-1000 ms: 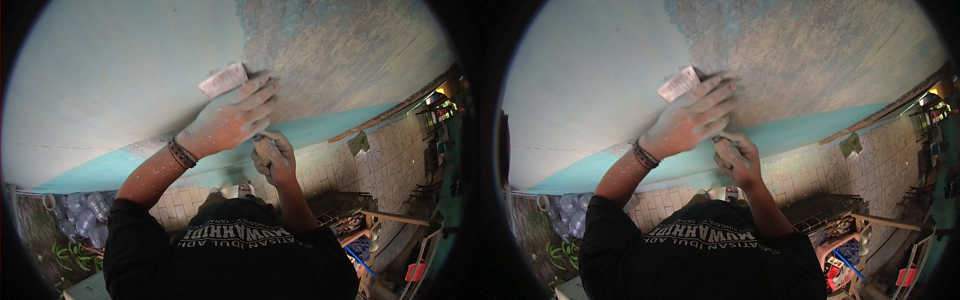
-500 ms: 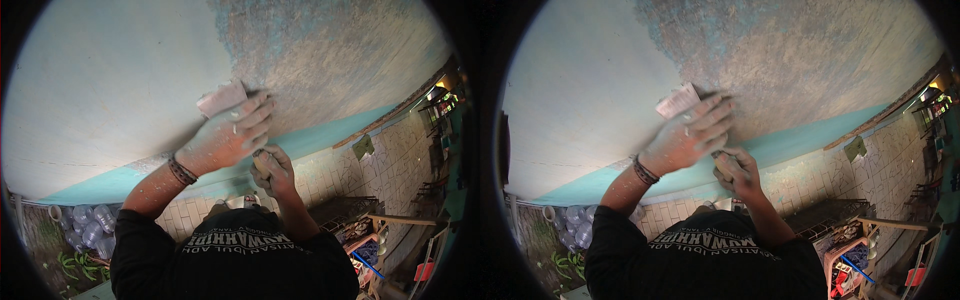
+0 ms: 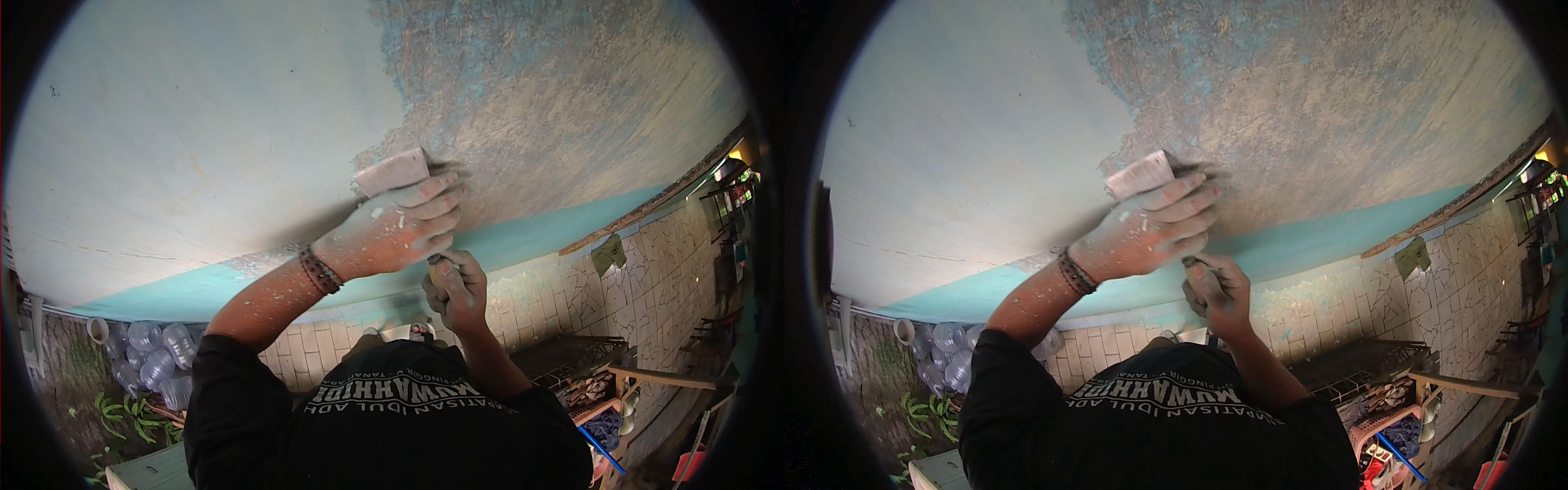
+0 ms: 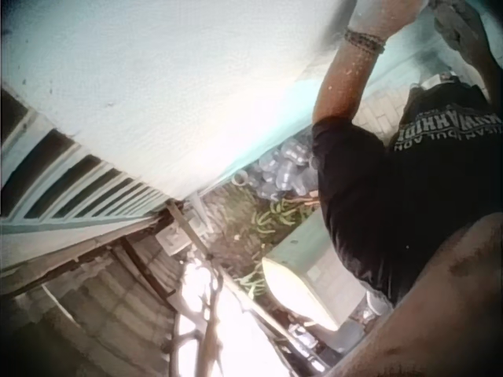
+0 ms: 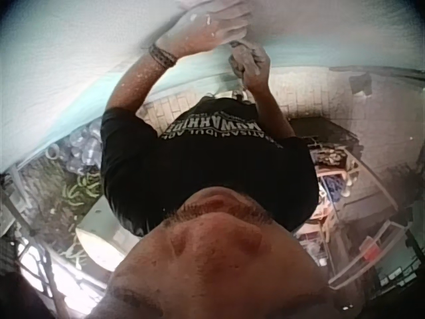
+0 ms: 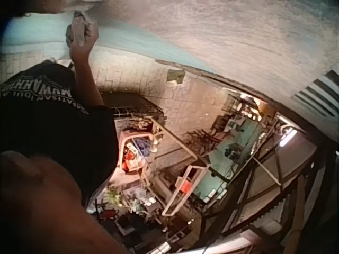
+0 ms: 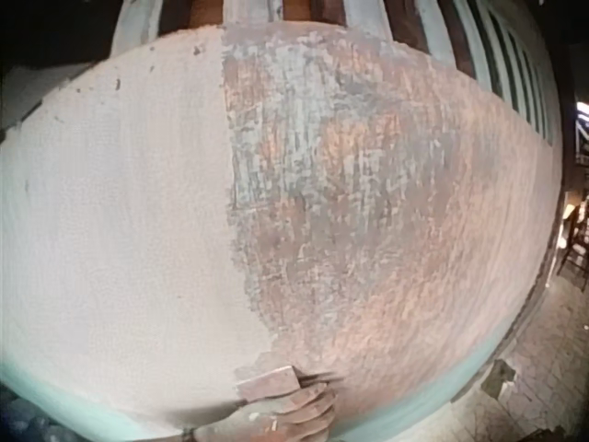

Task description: The person scrapes old paint or plaster off a wall using a putty knife.

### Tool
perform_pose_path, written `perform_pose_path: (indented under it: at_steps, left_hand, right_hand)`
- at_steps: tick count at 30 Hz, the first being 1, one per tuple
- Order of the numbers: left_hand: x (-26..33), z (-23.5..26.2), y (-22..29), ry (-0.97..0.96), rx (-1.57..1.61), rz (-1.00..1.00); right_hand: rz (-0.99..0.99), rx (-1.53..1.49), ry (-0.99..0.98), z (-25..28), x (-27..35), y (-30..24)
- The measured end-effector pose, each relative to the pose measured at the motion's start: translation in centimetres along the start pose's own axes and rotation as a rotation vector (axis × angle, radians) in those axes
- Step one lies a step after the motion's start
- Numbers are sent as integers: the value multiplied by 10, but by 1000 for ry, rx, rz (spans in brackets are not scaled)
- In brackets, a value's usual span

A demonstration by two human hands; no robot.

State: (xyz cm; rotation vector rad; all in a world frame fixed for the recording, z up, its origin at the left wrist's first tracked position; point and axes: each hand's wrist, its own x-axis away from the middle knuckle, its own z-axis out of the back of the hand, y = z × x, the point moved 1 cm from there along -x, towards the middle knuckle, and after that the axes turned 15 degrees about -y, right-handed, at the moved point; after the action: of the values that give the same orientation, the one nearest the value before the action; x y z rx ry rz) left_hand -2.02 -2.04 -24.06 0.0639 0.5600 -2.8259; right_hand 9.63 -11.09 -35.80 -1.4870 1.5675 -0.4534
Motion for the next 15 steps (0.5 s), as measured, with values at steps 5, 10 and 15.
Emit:
perform_pose_path:
  at_steps: [5, 10, 15]
  left_hand:
    - [-5, 14, -8, -29, -41, -18]
    - [-7, -6, -3, 26, 4, -13]
    - [-12, 8, -13, 64, -78, 4]
  right_hand:
    - [-6, -65, -12, -5, -8, -9]
    - [-34, -23, 34, 6, 6, 7]
    - [60, -108, 28, -16, -13, -12]
